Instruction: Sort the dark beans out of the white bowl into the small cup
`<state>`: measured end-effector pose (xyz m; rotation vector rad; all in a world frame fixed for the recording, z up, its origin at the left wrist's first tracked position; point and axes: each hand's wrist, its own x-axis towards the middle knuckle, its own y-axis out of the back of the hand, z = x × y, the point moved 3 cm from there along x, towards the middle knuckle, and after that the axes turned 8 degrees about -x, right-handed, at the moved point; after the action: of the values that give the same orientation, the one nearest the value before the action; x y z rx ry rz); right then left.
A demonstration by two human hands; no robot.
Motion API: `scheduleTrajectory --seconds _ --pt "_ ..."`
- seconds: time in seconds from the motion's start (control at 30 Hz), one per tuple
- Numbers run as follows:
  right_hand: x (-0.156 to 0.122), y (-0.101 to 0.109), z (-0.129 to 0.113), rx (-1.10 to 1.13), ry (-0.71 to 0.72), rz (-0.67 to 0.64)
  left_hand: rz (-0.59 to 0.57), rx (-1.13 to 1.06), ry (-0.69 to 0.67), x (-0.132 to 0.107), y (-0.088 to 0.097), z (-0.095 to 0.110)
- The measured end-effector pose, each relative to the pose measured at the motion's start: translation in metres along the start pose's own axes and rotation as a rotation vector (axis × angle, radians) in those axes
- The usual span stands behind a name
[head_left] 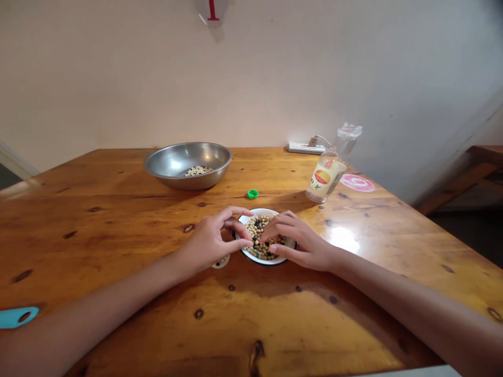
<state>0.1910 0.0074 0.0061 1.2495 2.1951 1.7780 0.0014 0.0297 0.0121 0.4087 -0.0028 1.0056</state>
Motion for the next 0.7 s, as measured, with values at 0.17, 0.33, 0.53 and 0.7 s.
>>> scheduleTrajectory --seconds 0.17,0.33,0.53,0.7 --pt "0.0002 -0.0002 -0.0003 -0.019 0.007 0.012 -0.016 0.035 0.019 0.0008 0.0003 0.0026" --pt "0.0003 -0.0004 0.0006 0.015 -0.001 0.045 -0.024 0.079 0.035 0.0001 0.0020 0.0036" --pt "-0.0004 0.0004 -0.0003 0.033 -0.020 0.061 -0.050 0.111 0.017 -0.0005 0.0041 0.0024" --pt "0.0013 0.0009 -0.0009 0.043 0.013 0.058 -0.055 0.107 0.014 -0.0001 0.0042 0.0024"
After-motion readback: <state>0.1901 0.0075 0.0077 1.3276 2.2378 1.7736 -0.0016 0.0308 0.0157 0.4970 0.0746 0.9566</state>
